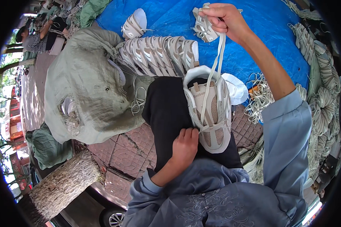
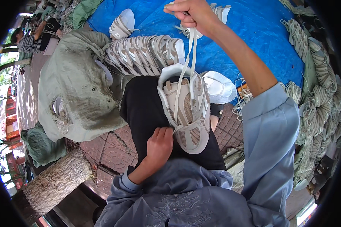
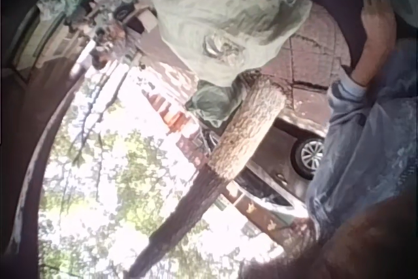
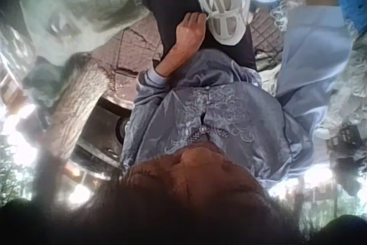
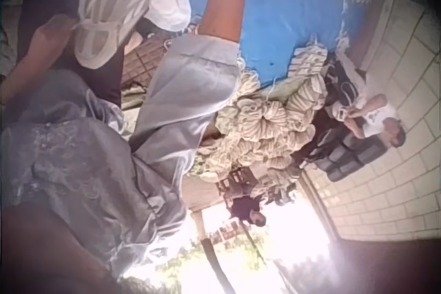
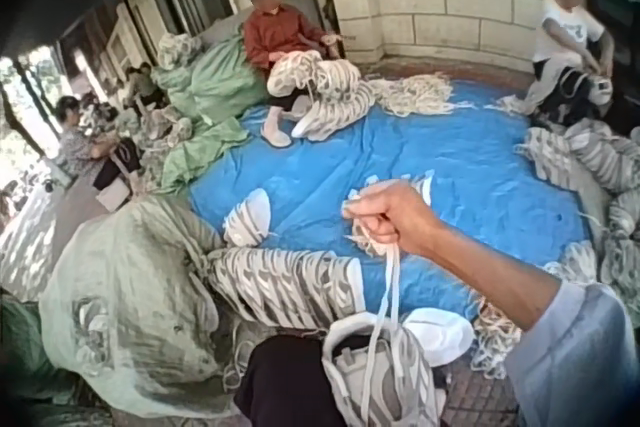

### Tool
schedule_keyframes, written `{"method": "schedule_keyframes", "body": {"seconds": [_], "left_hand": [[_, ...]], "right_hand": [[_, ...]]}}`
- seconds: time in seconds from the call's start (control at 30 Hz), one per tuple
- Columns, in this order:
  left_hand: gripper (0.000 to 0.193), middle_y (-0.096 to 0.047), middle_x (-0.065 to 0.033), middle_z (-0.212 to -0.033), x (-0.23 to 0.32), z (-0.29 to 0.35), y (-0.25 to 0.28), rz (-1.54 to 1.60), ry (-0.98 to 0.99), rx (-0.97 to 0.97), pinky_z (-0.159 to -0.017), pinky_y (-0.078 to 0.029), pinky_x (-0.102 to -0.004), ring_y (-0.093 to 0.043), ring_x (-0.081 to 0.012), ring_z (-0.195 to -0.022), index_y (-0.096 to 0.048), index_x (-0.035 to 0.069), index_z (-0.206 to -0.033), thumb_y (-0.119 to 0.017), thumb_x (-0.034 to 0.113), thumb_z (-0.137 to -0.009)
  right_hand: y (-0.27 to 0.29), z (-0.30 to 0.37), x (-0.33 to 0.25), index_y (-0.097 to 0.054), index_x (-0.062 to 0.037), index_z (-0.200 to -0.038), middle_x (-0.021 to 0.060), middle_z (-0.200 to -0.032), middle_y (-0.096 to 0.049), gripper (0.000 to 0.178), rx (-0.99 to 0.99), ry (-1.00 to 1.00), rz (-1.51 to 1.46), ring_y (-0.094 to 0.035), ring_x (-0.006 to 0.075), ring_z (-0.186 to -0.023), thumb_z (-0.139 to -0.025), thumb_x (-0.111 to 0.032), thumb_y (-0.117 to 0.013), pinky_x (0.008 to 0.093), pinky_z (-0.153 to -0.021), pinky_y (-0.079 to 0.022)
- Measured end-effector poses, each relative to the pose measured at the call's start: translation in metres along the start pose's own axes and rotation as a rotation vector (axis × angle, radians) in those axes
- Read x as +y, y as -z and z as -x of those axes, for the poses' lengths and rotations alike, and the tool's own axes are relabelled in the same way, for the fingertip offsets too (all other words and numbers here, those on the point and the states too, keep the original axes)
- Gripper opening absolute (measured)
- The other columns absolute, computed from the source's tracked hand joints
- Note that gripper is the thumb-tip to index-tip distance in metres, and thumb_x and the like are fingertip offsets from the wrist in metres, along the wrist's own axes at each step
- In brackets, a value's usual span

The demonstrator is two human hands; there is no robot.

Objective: The person threads white shoelaces through the eyelets of a white sneaker held on their lap. They pull the laces tight and adjust the fit, repeating the process for multiple shoes in a pile.

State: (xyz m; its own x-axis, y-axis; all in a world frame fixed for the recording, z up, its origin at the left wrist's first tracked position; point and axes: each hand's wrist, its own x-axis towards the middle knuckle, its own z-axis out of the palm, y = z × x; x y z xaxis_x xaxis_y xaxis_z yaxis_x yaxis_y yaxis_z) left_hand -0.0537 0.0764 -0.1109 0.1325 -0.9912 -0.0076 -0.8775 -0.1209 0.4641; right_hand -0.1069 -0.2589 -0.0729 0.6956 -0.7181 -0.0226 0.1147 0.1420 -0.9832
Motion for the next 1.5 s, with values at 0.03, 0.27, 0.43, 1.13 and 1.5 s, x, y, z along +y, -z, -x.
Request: {"method": "schedule_keyframes", "body": {"seconds": [0.03,0.27,0.43,1.13,1.5], "left_hand": [[0.021,-0.057,-0.0103,-0.076,-0.002,0.0,0.001,0.049,0.03,-0.007,-0.061,-0.049,-0.0318,-0.057,-0.0227,-0.069,-0.054,0.0,-0.091,-0.059,-0.001,-0.071],[0.012,-0.062,-0.0058,-0.074,-0.006,0.006,0.02,0.806,0.5,-0.04,-0.061,-0.048,-0.0205,-0.058,-0.0089,-0.066,-0.059,-0.003,-0.088,-0.05,-0.004,-0.081],[0.02,-0.061,-0.0063,-0.08,0.002,0.012,0.006,1.357,0.612,0.234,-0.07,-0.049,-0.0258,-0.06,-0.0137,-0.077,-0.054,-0.002,-0.102,-0.05,-0.002,-0.083],[0.041,-0.061,-0.0089,-0.094,0.001,0.002,-0.014,2.531,0.178,0.161,-0.1,-0.031,-0.0378,-0.055,-0.0222,-0.1,-0.05,0.001,-0.115,-0.051,-0.005,-0.074],[0.025,-0.059,-0.0095,-0.09,0.008,0.016,0.053,0.459,0.202,0.385,-0.068,-0.047,-0.033,-0.058,-0.0245,-0.081,-0.056,-0.001,-0.1,-0.055,-0.003,-0.075]], "right_hand": [[0.0,0.004,-0.005,-0.058,0.0059,-0.086,-0.0048,-0.048,-0.033,0.021,-0.006,0.019,0.014,-0.022,0.0014,-0.036,-0.084,-0.014,-0.054,0.019,-0.034,-0.015],[-0.004,0.027,-0.029,-0.058,0.0052,-0.086,-0.0052,-0.047,-0.033,0.021,0.011,0.102,0.093,-0.022,0.0015,-0.037,-0.084,-0.015,-0.053,0.0198,-0.035,-0.015],[-0.013,0.038,-0.031,-0.059,0.0048,-0.085,-0.0048,-0.048,-0.035,0.021,0.023,0.071,0.125,-0.023,0.0016,-0.037,-0.084,-0.016,-0.054,0.0199,-0.036,-0.015],[-0.014,0.044,-0.037,-0.058,0.0042,-0.087,-0.0031,-0.049,-0.04,0.021,-0.042,0.063,-0.065,-0.025,0.0024,-0.036,-0.085,-0.016,-0.052,0.0192,-0.035,-0.019],[-0.013,0.034,-0.061,-0.055,0.0066,-0.079,-0.0019,-0.049,-0.039,0.017,-0.022,0.037,-0.228,-0.026,0.0042,-0.035,-0.083,-0.009,-0.053,0.0198,-0.034,-0.018]]}}
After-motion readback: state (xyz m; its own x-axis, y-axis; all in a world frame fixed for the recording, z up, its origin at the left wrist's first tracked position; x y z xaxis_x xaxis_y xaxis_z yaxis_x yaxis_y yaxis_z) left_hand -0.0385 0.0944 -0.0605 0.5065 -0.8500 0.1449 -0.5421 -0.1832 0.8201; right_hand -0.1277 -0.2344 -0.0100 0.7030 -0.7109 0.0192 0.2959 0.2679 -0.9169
